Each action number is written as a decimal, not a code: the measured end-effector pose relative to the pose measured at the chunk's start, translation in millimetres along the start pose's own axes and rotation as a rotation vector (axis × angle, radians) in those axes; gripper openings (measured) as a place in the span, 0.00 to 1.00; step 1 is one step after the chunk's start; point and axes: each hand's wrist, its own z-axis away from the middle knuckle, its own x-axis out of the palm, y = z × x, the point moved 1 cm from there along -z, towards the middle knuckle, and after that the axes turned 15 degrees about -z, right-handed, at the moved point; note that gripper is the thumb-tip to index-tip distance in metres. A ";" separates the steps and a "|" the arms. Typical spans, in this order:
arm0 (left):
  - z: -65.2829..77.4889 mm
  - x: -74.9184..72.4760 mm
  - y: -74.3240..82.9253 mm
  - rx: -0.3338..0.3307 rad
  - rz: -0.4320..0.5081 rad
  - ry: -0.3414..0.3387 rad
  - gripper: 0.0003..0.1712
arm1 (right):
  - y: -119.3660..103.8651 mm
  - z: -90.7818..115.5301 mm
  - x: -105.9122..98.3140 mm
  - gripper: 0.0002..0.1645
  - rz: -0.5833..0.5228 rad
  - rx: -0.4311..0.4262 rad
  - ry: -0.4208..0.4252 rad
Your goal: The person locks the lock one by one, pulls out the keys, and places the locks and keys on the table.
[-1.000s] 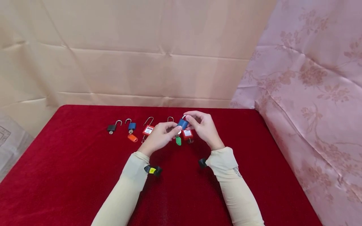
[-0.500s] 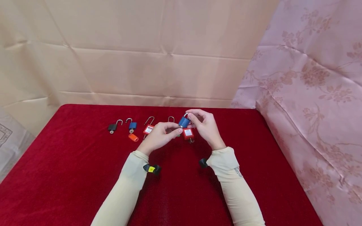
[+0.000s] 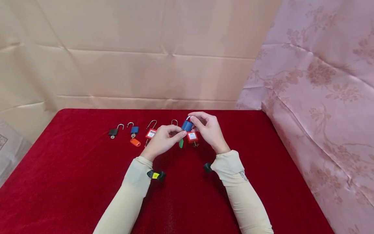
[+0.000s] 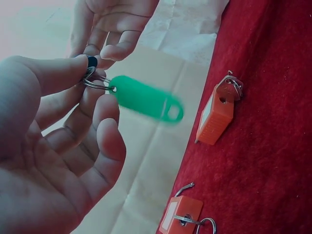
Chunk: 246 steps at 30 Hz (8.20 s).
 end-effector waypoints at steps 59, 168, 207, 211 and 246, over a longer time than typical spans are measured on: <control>-0.2 -2.6 8.4 0.018 0.027 0.142 0.13 | -10.4 2.9 3.1 0.14 0.159 0.062 -0.049; 18.0 5.7 -21.2 -0.474 0.082 -0.472 0.09 | 16.9 4.1 5.4 0.19 0.100 0.262 -0.153; 26.1 12.0 -20.4 -0.481 -0.028 -0.616 0.08 | 38.0 4.0 10.0 0.20 0.073 0.385 -0.150; 24.0 15.3 -19.7 -0.501 0.023 -0.563 0.07 | 39.7 4.3 10.2 0.20 0.060 0.373 -0.151; 5.0 8.6 -30.1 -0.317 -0.137 -0.049 0.08 | 50.4 5.6 16.0 0.21 0.102 0.408 -0.131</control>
